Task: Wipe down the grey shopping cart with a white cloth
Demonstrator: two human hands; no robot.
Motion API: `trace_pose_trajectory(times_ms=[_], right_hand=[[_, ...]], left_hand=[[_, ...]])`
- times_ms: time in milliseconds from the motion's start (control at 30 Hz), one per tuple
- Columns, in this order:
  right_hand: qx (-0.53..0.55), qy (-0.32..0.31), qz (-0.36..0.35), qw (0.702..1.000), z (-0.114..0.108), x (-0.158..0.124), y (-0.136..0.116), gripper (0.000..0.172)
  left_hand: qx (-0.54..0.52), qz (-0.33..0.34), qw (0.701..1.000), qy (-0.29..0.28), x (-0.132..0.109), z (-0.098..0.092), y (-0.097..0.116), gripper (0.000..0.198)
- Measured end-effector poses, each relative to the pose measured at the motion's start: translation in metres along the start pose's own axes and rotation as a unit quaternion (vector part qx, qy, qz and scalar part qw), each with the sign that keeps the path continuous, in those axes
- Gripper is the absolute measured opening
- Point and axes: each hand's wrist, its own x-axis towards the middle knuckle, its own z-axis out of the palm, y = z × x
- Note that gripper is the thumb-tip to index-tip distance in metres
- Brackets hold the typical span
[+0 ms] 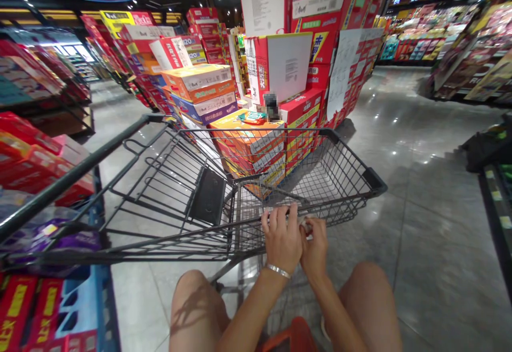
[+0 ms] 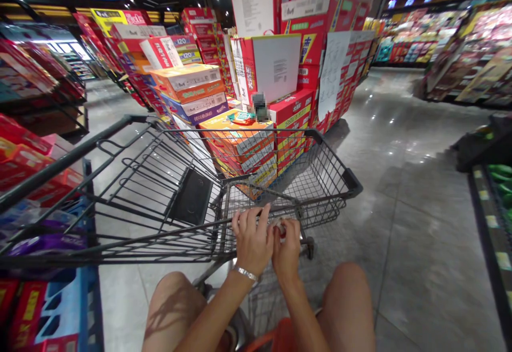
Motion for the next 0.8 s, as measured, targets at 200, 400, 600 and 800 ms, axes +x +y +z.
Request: trace_pose_trajectory(times_ms=[200,400,600,800], right_hand=[[-0.006,-0.018,0.018,1.0,0.002,-0.002,0.005,0.013],[-0.039,-0.034,0.046,0.998,0.002,-0.006,0.022,0.012],[-0.065,-0.077,0.038,0.994,-0.006,-0.008,0.033,0.012],[-0.096,-0.047,0.065,0.992,-0.039,-0.008,0.031,0.013]], left_hand=[[0.01,0.01,1.0,0.004,-0.002,0.003,-0.004,0.041],[0.017,0.009,1.0,-0.001,-0.003,0.003,-0.006,0.043],[0.023,0.028,0.999,-0.004,-0.002,-0.001,-0.008,0.044],[0.02,0.023,0.999,-0.02,0.002,-0.007,-0.006,0.043]])
